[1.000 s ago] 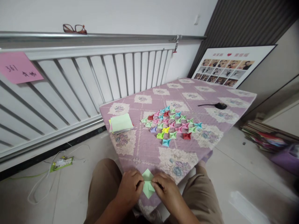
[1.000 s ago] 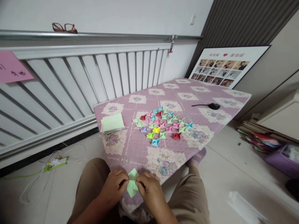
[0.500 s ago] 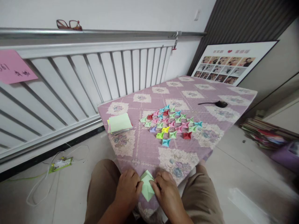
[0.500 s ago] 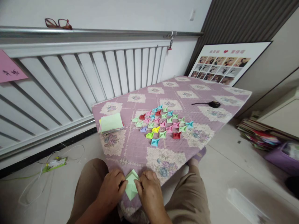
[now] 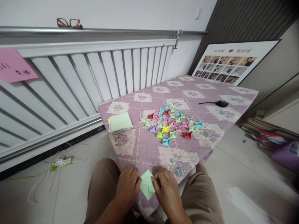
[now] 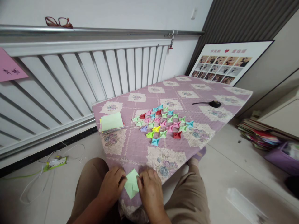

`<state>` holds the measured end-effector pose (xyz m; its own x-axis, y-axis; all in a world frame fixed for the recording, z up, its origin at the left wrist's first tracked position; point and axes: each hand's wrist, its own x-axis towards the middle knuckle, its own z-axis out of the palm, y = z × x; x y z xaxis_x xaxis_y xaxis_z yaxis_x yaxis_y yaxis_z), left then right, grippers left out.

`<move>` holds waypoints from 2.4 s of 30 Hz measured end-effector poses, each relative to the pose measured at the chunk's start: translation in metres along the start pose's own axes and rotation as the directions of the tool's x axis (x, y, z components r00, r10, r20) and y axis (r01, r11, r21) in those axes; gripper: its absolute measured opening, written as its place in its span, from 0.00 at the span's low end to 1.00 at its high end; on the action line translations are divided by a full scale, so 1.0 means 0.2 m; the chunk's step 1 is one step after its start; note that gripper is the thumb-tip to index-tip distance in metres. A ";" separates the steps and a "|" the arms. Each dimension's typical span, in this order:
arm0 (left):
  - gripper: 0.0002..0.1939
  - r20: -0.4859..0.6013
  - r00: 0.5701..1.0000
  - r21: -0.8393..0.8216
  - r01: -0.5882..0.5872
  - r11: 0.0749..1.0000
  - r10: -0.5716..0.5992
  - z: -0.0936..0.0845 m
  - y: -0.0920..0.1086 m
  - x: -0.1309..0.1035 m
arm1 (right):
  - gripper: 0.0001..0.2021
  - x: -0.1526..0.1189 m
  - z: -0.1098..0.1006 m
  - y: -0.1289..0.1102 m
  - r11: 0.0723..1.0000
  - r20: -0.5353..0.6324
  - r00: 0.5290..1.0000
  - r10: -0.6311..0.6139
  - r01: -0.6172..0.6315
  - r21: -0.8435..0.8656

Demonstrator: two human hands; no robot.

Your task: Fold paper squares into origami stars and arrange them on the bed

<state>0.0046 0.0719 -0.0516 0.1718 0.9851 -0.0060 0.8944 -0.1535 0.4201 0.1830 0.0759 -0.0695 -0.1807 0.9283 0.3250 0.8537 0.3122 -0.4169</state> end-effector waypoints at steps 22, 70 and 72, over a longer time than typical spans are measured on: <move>0.12 0.133 0.907 0.018 -0.406 0.914 0.400 0.01 -0.06 -0.01 | 0.14 -0.20 -0.08 0.00 0.964 0.154 0.953 -0.260 0.246 0.103; 0.06 0.253 0.965 -0.514 0.079 0.854 0.062 -0.12 0.04 0.00 | 0.11 0.02 -0.15 -0.10 0.860 0.291 0.954 0.077 -0.211 0.464; 0.07 0.231 0.972 -0.345 0.048 0.938 0.035 -0.10 0.04 0.03 | 0.09 0.03 -0.12 -0.08 0.918 0.244 0.968 0.059 -0.149 0.369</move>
<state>0.0050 0.0774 -0.0306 0.2941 0.9346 -0.2003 0.7044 -0.0703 0.7063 0.1795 0.0717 -0.0395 -0.2441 0.9662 0.0826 0.6303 0.2228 -0.7437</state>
